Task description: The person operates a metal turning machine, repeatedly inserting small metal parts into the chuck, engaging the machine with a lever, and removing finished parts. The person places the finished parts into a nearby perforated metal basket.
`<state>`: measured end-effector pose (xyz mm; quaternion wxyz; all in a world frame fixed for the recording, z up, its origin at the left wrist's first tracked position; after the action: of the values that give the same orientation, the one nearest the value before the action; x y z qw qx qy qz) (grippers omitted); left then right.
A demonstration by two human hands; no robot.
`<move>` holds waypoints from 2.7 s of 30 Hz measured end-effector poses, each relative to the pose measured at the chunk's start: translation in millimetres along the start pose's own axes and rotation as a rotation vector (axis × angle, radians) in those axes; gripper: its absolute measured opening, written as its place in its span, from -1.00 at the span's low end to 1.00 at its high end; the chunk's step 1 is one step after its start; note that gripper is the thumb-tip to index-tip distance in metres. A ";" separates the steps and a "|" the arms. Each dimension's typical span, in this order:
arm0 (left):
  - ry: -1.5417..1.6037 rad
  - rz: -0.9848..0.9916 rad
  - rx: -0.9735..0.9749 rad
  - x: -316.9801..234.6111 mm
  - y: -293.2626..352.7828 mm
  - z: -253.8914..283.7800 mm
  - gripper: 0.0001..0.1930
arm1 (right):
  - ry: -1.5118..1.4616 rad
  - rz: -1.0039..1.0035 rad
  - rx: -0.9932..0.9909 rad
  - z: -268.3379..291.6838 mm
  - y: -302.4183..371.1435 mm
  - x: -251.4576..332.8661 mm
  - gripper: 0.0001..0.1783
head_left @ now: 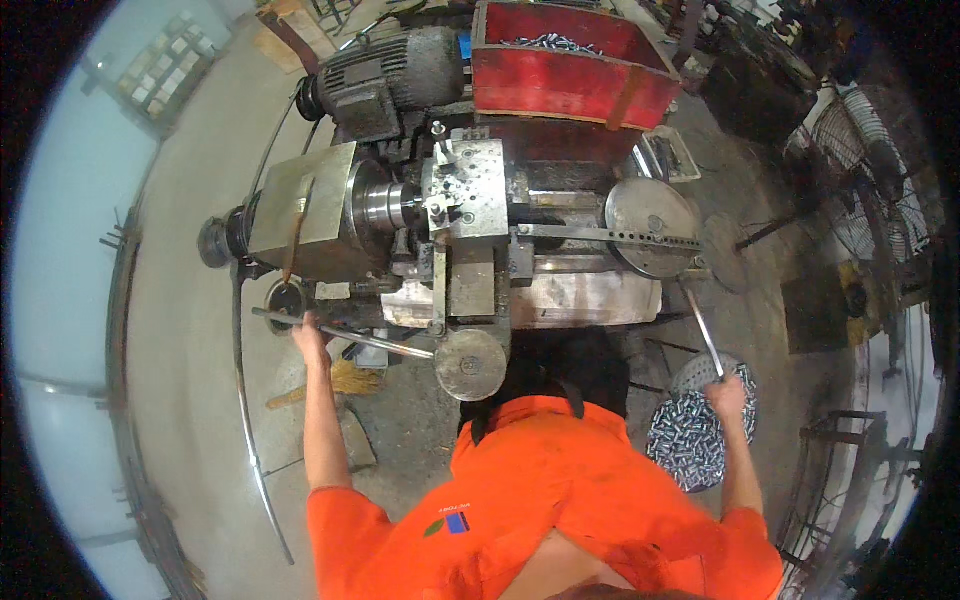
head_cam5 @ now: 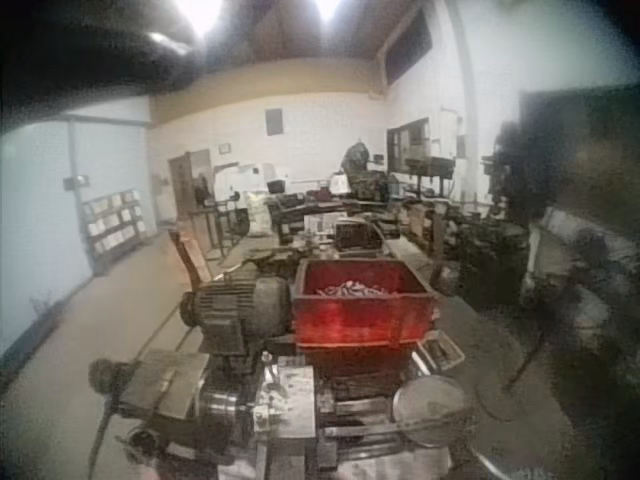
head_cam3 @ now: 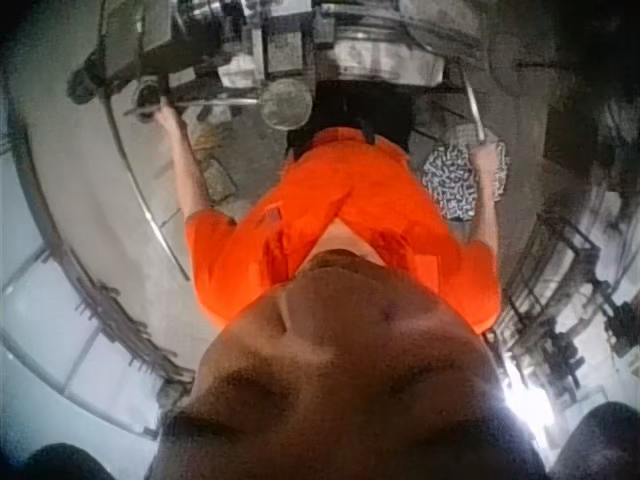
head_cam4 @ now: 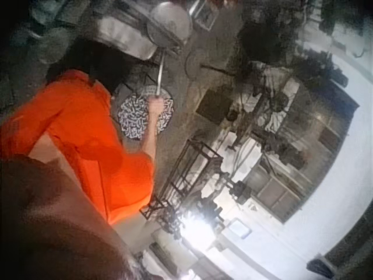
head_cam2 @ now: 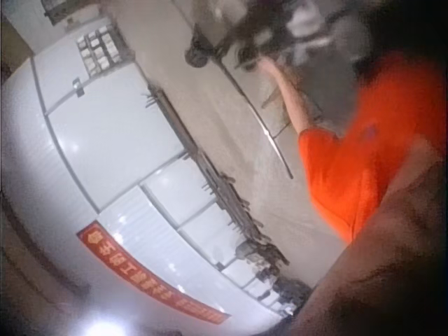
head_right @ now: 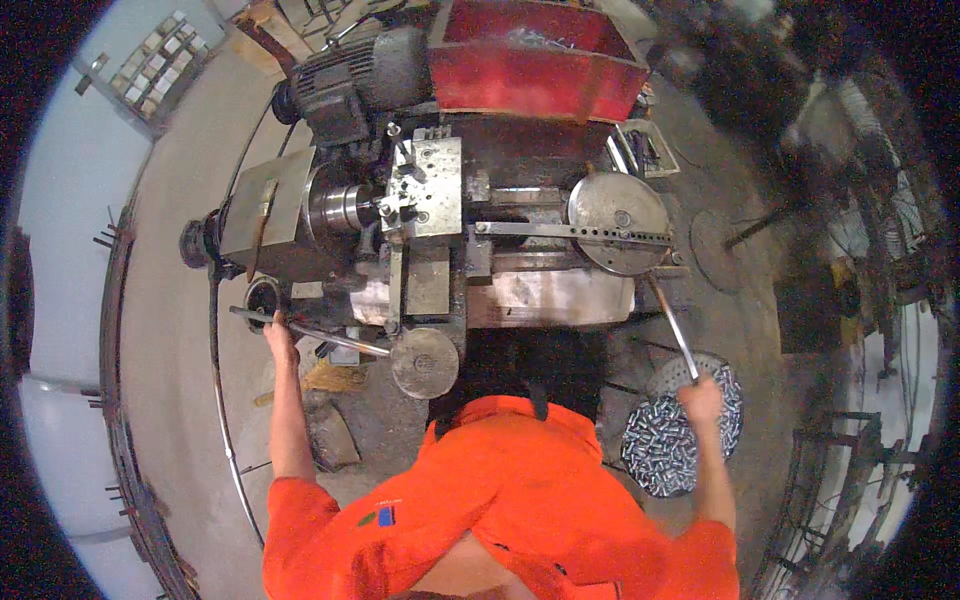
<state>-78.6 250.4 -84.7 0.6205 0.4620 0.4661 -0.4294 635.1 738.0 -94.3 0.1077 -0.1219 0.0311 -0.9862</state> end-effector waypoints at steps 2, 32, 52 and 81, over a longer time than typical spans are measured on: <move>0.011 -0.027 -0.073 -4.0 11.8 6.1 -0.70 | -0.268 -0.041 0.037 12.9 34.0 54.0 -0.57; -0.039 0.068 0.188 19.1 -13.4 7.5 -0.45 | 0.318 0.115 -0.499 41.9 -136.1 35.6 -0.14; -1.416 -0.629 0.470 145.9 9.9 -24.9 -0.58 | -0.480 0.242 -0.021 -42.3 21.1 155.1 -0.62; -1.143 -0.366 -0.445 -40.5 -10.3 262.2 -0.42 | -0.263 1.236 0.060 42.8 23.7 664.8 -0.70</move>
<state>-48.9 -2.8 -10.7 0.7689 -0.0670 0.2111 -0.5998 20.8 567.1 100.5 0.6638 -0.1986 0.0547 -0.7190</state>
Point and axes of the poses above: each hand's wrist, its own y-axis away from the middle knuckle, its own z-axis out of the back of the hand, x = y × z, the point moved 8 cm from there along -y, towards the middle knuckle, and after that the axes turned 12 degrees about -x, right-handed, at the moved point
